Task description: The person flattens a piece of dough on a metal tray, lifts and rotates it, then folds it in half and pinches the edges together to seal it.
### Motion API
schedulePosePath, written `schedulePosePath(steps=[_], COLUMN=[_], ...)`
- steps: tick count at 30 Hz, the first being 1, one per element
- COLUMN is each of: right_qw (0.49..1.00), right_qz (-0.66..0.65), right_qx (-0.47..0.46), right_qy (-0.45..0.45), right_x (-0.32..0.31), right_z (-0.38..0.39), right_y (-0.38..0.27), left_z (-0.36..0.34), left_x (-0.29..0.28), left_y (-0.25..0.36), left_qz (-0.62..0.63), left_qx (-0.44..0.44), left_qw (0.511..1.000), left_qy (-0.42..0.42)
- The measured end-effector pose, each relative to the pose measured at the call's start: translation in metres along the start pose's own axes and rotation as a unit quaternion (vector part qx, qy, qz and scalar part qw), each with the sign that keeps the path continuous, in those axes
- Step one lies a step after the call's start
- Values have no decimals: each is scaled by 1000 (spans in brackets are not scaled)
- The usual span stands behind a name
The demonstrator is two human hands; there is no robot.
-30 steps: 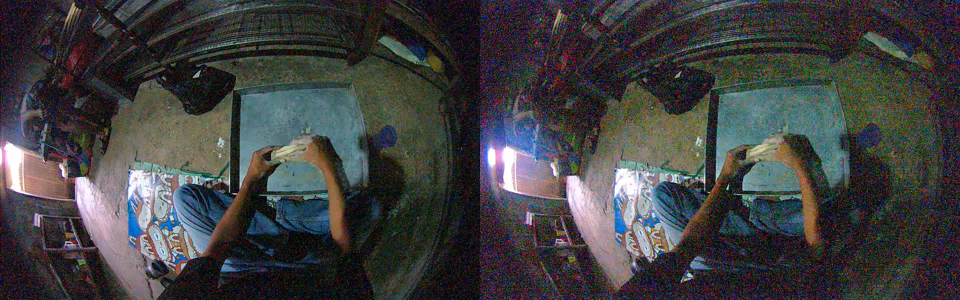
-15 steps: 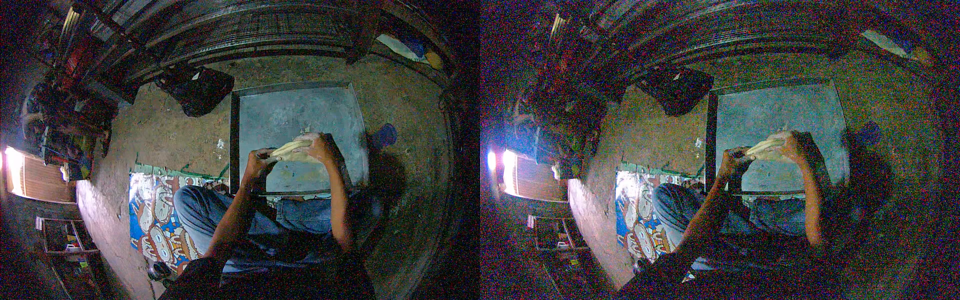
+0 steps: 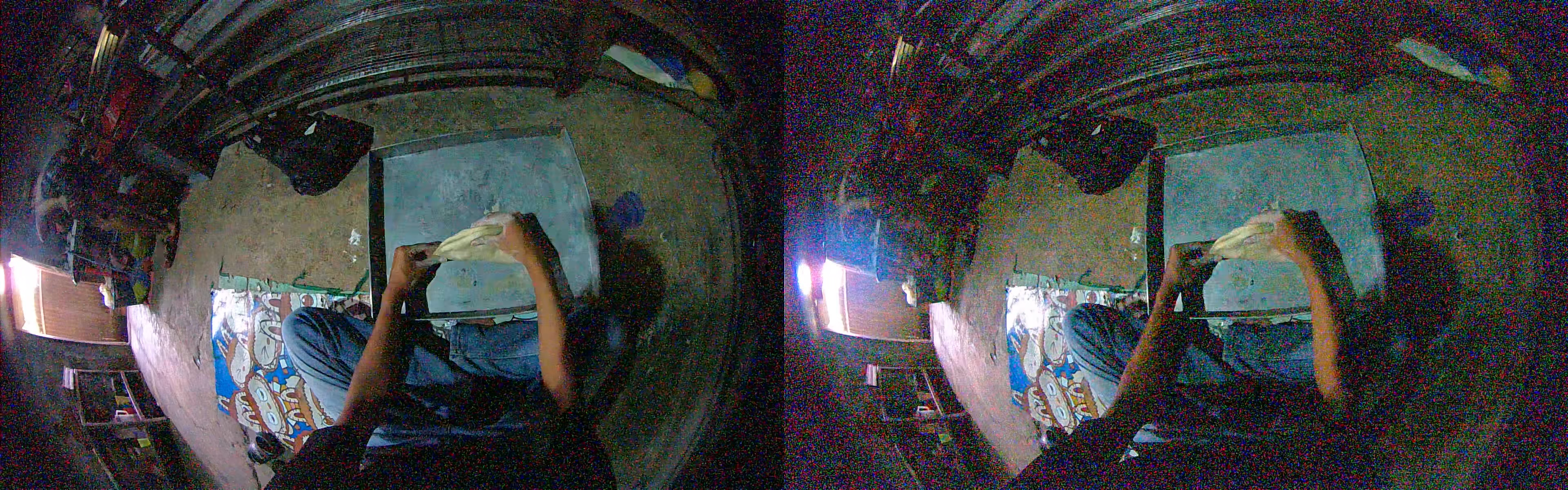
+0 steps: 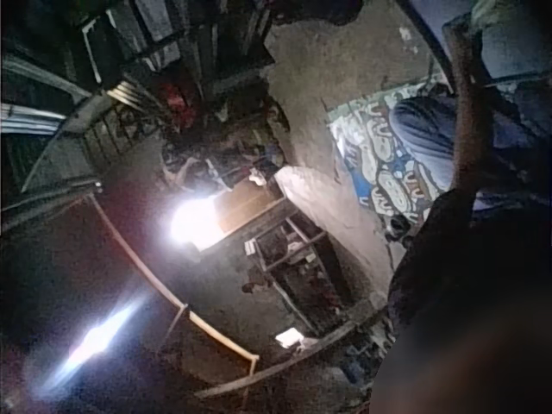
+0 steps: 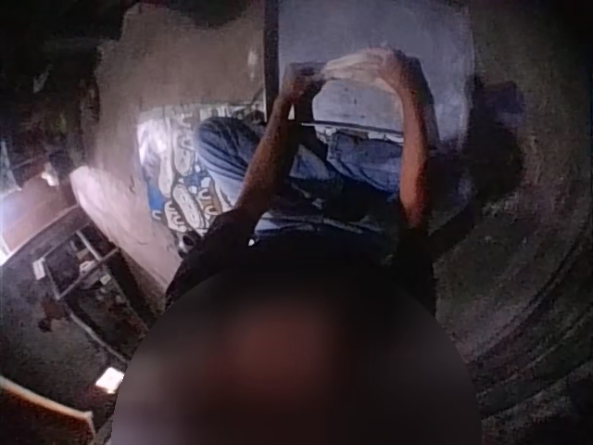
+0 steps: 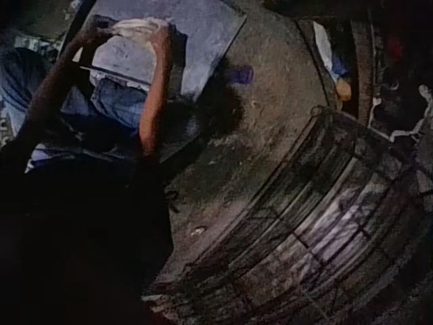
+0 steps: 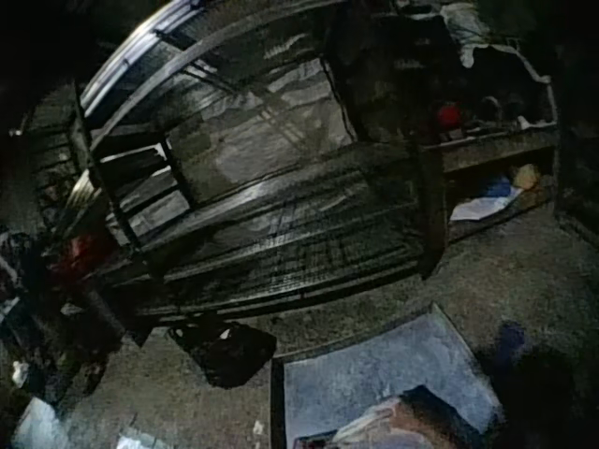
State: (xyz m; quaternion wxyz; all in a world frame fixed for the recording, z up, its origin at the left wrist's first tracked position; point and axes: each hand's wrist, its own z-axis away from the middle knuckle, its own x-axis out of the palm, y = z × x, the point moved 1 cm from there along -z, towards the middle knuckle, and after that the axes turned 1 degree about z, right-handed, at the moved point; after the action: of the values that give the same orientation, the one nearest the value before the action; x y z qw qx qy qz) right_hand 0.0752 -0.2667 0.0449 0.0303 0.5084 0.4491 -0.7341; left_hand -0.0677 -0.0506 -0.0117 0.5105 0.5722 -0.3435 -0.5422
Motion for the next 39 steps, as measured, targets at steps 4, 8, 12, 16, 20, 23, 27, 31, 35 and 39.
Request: schedulePosePath(steps=[4,8,12,16,20,23,27,31,35,39], right_qw=[999,998,999,994,996,993,988,992,997,994], right_qz=[14,-32,-32,-12,-66,10,54,58,26,54], right_qx=[26,31,4,-58,-18,-53,-78,-56,-28,-5], right_qy=[-33,-51,-17,93,58,105,119,97,65,97], right_x=[4,-16,-18,-3,-13,-6,-6,-9,-9,-1], right_z=[-2,6,16,21,24,28,37,46,42,46], right_y=[4,-7,20,41,29,37,29,28,31,40], left_z=[-9,-27,-42,-51,-49,-44,-47,-53,-44,-37], left_x=[5,20,38,53,52,51,60,57,49,50], left_y=[13,38,28,39,37,39,52,66,60,77], left_qz=[-44,-37,-61,-109,-131,-106,-172,-264,-132,-100], left_qx=[38,77,110,110,74,114,164,141,204,151], left_qw=[998,995,988,983,985,984,967,941,964,979], left_qy=[4,-60,-93,-97,-85,-85,-91,-155,-107,-98])
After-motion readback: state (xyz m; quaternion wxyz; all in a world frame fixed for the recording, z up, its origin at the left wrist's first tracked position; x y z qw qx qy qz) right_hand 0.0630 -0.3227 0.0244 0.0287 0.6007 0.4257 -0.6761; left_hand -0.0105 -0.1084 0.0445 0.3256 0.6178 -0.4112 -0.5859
